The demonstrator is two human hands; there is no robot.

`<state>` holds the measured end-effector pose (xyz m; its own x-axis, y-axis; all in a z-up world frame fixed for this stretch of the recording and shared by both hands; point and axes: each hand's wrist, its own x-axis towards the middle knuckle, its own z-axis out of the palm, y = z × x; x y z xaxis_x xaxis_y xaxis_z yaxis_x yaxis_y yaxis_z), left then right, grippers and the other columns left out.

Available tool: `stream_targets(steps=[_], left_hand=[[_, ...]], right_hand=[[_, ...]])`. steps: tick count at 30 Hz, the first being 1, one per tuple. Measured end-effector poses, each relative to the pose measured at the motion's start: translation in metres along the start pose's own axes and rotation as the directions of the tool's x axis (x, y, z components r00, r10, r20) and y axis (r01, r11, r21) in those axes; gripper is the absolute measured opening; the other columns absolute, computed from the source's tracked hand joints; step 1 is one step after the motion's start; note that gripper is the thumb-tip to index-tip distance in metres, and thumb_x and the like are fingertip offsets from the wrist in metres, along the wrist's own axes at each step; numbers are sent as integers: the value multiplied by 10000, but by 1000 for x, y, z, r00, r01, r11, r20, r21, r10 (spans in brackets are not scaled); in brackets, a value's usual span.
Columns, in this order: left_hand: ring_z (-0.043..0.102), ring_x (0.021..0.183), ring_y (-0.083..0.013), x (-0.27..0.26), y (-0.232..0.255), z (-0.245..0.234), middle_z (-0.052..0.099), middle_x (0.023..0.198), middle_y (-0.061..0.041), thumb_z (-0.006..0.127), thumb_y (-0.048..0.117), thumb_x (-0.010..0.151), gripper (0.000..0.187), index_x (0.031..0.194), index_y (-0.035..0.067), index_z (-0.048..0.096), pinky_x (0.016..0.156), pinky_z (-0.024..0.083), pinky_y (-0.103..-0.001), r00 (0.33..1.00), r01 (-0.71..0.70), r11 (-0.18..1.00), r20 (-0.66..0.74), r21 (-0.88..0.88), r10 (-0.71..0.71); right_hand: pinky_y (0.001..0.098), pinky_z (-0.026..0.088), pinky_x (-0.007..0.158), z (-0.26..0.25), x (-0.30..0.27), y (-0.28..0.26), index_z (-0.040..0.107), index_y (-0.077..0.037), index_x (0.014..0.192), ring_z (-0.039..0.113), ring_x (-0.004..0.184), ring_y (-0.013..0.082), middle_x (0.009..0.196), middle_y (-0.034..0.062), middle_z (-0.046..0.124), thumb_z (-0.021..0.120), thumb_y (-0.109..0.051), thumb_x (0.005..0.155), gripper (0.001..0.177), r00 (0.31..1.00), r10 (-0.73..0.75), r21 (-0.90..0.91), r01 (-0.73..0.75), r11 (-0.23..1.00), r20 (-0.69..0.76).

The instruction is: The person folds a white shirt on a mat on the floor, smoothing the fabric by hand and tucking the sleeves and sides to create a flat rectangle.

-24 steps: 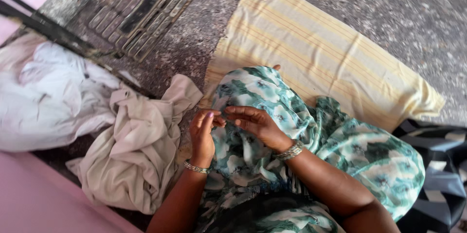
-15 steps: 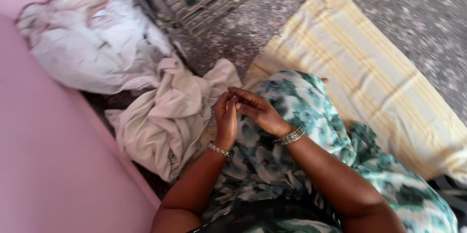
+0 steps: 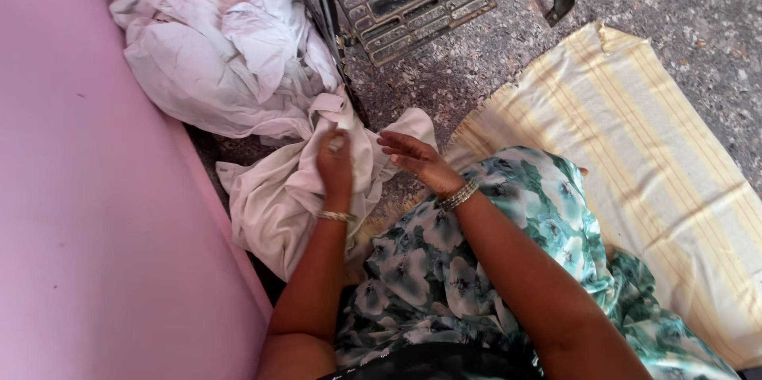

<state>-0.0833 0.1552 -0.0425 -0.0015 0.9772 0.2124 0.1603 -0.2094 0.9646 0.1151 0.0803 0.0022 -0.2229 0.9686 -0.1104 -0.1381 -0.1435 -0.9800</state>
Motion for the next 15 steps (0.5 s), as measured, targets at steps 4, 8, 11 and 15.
stream_targets(steps=[4,8,11,15], left_hand=[[424,1335,-443,63,-47,-40,473,1397,-268,891,232,772,554,1177,-43,631,1096,383,-552,911,-28,835,-330,549,248],[266,1413,-639,97,-79,-65,380,1502,-398,993,369,485,809,1091,-63,676,963,351,-765,921,209,608,-364,766,142],[415,1322,-526,109,-101,-68,578,1278,-216,888,213,701,325,952,74,736,962,374,-728,948,293,519,-315,803,-47],[596,852,-235,96,-84,-53,677,941,-113,813,155,910,187,921,23,681,794,525,-421,949,135,959,-310,247,-54]], right_hand=[[384,459,1099,-3,-7,-9,444,-104,1546,567,1359,221,1504,78,572,635,-238,996,598,999,12,60,-9,998,-47],[380,477,1083,1,-7,-10,461,-114,1538,600,1306,208,1445,90,618,641,-263,984,602,997,58,60,-54,997,-60],[378,477,1079,-2,-7,-2,477,-108,1536,615,1283,206,1415,101,642,653,-248,982,598,995,76,55,-73,996,-57],[424,480,1125,-2,0,2,448,-87,1562,565,1337,268,1534,135,542,713,-160,967,655,999,-1,84,5,996,-50]])
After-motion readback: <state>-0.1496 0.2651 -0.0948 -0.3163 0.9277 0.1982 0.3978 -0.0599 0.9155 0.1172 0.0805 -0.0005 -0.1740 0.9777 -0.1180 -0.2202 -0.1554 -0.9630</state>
